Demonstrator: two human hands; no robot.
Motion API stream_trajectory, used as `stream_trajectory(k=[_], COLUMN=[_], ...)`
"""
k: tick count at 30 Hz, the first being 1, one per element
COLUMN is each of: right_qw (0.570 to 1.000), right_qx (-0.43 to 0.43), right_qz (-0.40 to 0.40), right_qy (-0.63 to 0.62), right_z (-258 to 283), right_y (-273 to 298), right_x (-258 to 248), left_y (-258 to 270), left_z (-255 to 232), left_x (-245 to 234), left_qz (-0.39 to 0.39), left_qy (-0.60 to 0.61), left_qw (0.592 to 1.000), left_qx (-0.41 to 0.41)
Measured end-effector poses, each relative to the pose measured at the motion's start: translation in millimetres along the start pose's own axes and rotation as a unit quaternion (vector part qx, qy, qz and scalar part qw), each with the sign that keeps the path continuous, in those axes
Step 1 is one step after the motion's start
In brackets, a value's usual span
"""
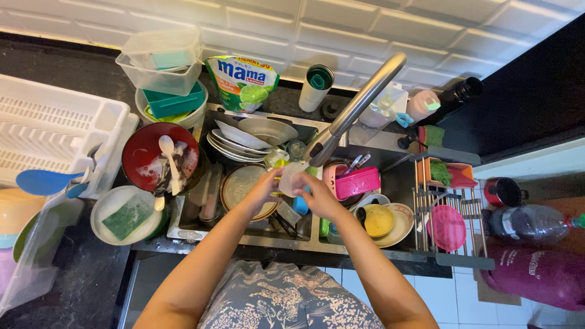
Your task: The person washes dishes by hand at a kitchen sink, scrubbing a plastic cup, a plate, and a spoon with a sponge under running water, rinsing each item, and placing the cleaned items into a white dish drying rack beside the sink.
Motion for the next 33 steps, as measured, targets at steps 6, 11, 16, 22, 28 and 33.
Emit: stream_trajectory(k=[6, 11, 16, 22, 28, 33], right_qw=[0.942, 0.873, 0.938, 0.989, 0.967, 0.962], right_qx=[0.165, 0.244, 0.236, 0.111, -0.07, -0.118], right_qz=[-0.05, -0.097, -0.111, -0.082, -0.134, -0.146], right_qy=[-0.289, -0.41, -0.227, 0.058, 0.204, 0.199], right_z=[-80, -92, -70, 3, 81, 103], right_y=[-17, -3, 4, 16, 16, 16], right_x=[22, 33, 38, 26, 19, 20], left_y=[18, 41, 87, 143, 168, 188], left_z=[-1, -27, -70, -112, -131, -133], left_x=[16, 3, -4, 4, 19, 17], left_qz=[-0.017, -0.17, -0.254, -0.29, -0.288, -0.322], left_qy=[0.025, -0.15, -0.273, -0.378, -0.414, -0.422], left_qw=[0.997, 0.954, 0.889, 0.807, 0.775, 0.759], left_qx=[0.072, 0.198, 0.268, 0.349, 0.382, 0.377])
Point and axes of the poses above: each hand's wrist, its own y-axis away from the middle knuckle, its own x-axis out of the palm, z = x × y, the point moved 9 cm from there along -y, towards the middle knuckle, and after that the axes turned 6 degrees about -z, right-handed, at the moved point
